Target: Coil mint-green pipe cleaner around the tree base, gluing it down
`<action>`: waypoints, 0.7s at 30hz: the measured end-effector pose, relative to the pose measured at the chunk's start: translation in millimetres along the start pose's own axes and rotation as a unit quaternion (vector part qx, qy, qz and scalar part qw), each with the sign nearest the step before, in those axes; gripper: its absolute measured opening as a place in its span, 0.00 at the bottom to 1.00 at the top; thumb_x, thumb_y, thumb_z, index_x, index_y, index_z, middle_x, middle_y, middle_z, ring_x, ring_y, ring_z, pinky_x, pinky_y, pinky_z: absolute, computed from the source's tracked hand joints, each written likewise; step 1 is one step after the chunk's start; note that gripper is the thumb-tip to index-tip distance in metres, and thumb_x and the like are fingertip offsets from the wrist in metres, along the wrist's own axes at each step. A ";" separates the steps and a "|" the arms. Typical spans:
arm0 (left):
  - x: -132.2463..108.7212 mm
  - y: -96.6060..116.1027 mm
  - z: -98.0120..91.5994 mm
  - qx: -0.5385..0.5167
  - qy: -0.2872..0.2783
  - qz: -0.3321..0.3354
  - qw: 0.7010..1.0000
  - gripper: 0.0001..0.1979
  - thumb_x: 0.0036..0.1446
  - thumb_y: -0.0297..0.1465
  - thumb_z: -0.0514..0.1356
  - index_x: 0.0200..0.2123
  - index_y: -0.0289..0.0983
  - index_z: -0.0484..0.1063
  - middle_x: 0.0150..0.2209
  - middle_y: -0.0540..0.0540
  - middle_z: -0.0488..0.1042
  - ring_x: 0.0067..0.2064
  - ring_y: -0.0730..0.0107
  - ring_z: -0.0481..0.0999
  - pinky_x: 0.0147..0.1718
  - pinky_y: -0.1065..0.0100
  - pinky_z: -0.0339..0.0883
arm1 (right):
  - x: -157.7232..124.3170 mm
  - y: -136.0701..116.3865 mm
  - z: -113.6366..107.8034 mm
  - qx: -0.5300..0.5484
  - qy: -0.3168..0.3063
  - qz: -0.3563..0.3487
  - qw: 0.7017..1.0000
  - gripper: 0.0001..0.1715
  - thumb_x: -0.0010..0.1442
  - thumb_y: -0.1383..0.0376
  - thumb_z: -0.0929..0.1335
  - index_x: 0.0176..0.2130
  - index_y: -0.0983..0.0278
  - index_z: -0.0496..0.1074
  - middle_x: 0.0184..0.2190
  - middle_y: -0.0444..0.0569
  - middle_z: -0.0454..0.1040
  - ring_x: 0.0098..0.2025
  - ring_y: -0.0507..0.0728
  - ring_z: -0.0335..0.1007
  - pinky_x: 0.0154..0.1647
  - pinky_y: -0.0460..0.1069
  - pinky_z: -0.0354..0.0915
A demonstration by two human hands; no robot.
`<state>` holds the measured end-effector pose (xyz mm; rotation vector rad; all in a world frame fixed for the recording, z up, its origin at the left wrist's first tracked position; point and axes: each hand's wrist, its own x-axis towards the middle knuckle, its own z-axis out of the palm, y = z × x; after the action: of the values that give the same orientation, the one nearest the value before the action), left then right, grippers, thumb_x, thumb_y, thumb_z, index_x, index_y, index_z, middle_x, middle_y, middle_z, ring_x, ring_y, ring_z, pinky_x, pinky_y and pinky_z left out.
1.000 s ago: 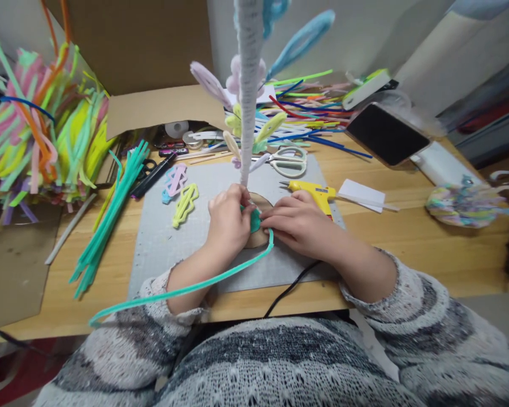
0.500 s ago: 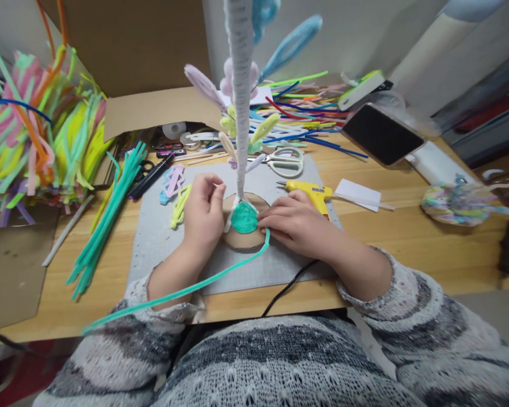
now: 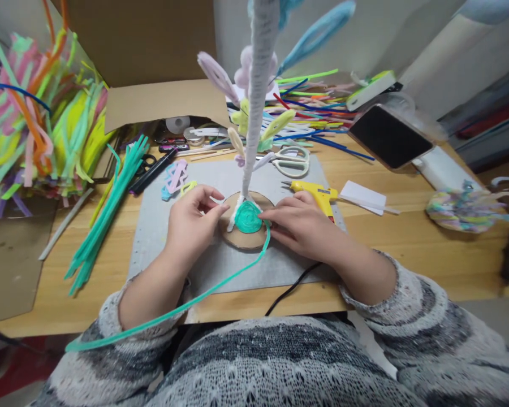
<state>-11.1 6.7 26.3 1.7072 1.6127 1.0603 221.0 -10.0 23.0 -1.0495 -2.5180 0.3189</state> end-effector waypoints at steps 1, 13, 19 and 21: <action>-3.2 2.6 -0.7 0.010 -0.009 0.008 1.000 0.03 0.50 0.27 0.64 0.30 0.38 0.72 0.23 0.54 0.69 0.26 0.74 0.67 0.29 0.70 0.60 | 0.0 0.2 0.1 -0.001 -0.001 0.001 1.000 0.13 0.63 0.65 0.66 0.48 0.63 0.73 0.40 0.51 0.79 0.42 0.58 0.68 0.45 0.55 0.51; -107.4 -5.4 -22.4 0.094 -0.182 0.040 0.978 0.06 0.62 0.29 0.53 0.39 0.39 0.70 0.34 0.46 0.72 0.36 0.67 0.72 0.34 0.64 0.67 | 1.5 -0.9 -2.3 0.024 -0.022 0.008 0.999 0.20 0.63 0.71 0.61 0.52 0.62 0.70 0.40 0.51 0.78 0.43 0.59 0.67 0.47 0.56 0.50; -147.8 -17.9 -56.5 0.051 -0.187 -0.062 0.979 0.08 0.60 0.35 0.55 0.40 0.42 0.73 0.35 0.45 0.76 0.37 0.63 0.75 0.37 0.61 0.72 | 5.4 -0.6 5.2 0.019 -0.003 0.027 0.999 0.17 0.66 0.69 0.60 0.50 0.59 0.72 0.38 0.49 0.78 0.41 0.60 0.66 0.48 0.57 0.49; -161.0 -15.3 -73.9 0.068 -0.241 -0.116 0.961 0.08 0.59 0.36 0.57 0.40 0.45 0.74 0.36 0.47 0.77 0.36 0.63 0.77 0.36 0.63 0.73 | 6.2 0.2 7.9 0.020 -0.001 0.023 1.000 0.17 0.66 0.69 0.60 0.50 0.59 0.72 0.40 0.50 0.78 0.42 0.61 0.65 0.48 0.58 0.49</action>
<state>-75.6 -158.9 25.9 1.6481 1.5342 0.3851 213.7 -5.8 17.5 -1.0927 -2.4810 0.3821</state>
